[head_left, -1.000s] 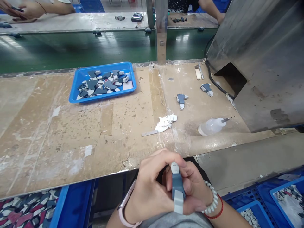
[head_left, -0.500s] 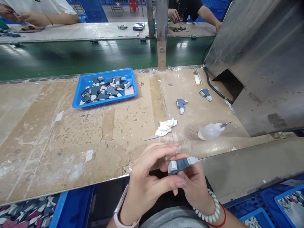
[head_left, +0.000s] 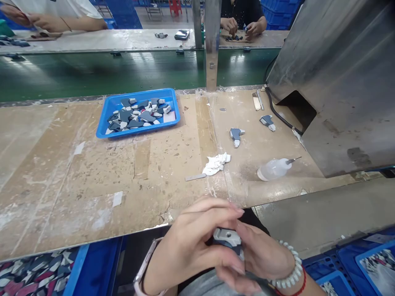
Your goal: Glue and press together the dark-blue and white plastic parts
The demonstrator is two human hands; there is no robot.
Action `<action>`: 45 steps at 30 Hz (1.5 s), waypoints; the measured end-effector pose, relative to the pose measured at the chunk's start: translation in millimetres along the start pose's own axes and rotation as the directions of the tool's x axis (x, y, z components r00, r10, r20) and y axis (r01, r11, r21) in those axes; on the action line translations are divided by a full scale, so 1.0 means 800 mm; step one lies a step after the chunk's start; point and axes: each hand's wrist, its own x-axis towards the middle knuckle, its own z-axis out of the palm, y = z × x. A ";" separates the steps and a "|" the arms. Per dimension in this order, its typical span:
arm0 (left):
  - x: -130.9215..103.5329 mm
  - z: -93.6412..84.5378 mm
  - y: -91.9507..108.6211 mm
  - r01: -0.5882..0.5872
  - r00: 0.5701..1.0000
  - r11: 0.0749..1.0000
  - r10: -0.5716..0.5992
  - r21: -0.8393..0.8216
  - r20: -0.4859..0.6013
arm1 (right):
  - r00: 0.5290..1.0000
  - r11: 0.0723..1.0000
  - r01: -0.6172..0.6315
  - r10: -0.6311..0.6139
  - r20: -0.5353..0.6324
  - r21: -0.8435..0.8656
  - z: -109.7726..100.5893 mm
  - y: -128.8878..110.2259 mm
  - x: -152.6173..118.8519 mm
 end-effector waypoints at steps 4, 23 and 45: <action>-0.004 -0.006 -0.002 0.101 0.987 0.993 -0.092 0.061 -0.131 | 0.995 0.876 -0.011 -0.039 0.094 0.482 0.011 0.003 0.006; 0.001 -0.016 0.005 0.056 0.992 0.998 -0.057 -0.010 -0.116 | 0.999 0.728 0.020 0.008 -0.038 0.686 0.020 0.000 0.013; -0.007 -0.014 -0.001 0.112 0.982 0.993 -0.117 -0.040 -0.147 | 0.951 0.537 0.286 -0.059 -0.304 0.793 0.044 0.000 0.026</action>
